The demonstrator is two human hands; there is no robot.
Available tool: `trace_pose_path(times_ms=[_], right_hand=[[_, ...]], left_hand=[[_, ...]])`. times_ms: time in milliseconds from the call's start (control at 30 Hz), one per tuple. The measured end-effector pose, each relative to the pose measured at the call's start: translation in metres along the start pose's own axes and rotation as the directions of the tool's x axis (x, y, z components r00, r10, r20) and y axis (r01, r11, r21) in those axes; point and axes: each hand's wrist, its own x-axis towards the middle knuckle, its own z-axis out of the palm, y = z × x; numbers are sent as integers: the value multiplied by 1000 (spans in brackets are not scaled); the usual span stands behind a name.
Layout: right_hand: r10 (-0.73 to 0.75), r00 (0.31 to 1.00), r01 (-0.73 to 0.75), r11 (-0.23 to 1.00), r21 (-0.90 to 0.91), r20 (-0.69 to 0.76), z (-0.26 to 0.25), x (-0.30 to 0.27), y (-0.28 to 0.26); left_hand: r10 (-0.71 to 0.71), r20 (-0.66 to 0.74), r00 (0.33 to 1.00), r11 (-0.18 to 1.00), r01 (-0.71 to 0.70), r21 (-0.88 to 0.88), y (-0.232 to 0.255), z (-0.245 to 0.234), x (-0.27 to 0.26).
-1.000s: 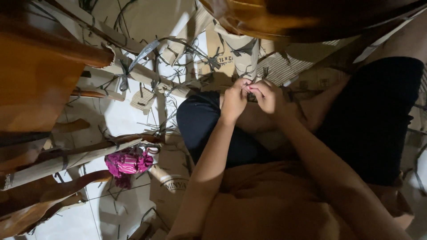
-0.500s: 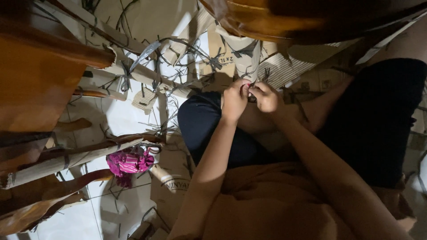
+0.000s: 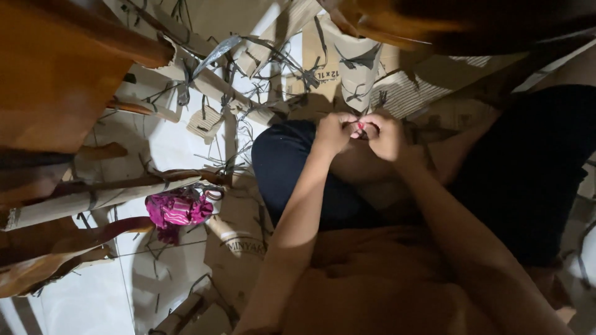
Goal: Wrapping furniture legs with cardboard and string for protection during transport.
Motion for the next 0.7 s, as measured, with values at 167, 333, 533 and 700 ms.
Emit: trace_pose_path(times_ms=[167, 333, 533, 700], right_hand=[[-4, 999, 11, 992, -130, 53, -9, 6, -10], [-62, 997, 70, 956, -286, 36, -26, 21, -2], [-22, 1000, 15, 922, -386, -13, -19, 44, 39], [80, 997, -74, 950, -305, 5, -17, 60, 34]], left_hand=[[34, 10, 999, 999, -34, 23, -8, 4, 10], [120, -92, 989, 984, -106, 142, -15, -7, 10], [184, -119, 976, 976, -167, 139, -24, -17, 14], [428, -51, 902, 894, -415, 171, 13, -43, -21]])
